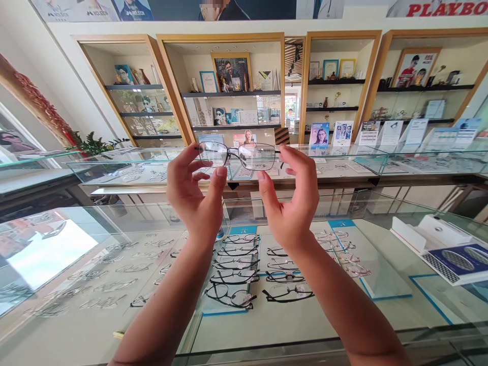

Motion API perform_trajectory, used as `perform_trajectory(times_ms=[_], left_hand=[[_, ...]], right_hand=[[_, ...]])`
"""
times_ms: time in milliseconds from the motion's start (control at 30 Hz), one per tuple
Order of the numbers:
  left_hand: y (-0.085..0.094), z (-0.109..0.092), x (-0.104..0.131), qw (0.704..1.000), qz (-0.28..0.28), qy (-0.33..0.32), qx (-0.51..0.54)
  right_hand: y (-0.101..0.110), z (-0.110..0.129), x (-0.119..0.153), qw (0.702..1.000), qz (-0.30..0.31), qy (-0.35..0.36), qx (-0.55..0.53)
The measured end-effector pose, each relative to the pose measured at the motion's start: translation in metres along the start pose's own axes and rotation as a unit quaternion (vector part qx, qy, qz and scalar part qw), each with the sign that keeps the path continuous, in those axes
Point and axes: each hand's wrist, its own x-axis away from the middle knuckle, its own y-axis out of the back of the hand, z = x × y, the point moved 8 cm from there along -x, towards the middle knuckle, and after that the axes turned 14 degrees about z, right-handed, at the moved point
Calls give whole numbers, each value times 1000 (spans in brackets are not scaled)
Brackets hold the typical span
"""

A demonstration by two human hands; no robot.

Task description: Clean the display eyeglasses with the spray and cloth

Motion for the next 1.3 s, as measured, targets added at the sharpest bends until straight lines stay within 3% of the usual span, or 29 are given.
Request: perform_trajectory(times_ms=[233,600,833,1100,1300], left_hand=[[0,0,0,1000,-2,-4,-5],[9,-11,5,996,-70,-31,-46],[11,-13,7,997,-66,-17,-33],[5,-19,11,988,-109,-106,-21],[-5,-4,8,996,-44,-79,6]], right_hand=[[4,6,-1,999,-23,10,30],[-3,-4,-2,1000,4,-18,7],[-7,-8,0,999,23,-31,-9],[-20,-8,3,994,57,-42,-88],[-13,-24,1,988,22,-52,-146]])
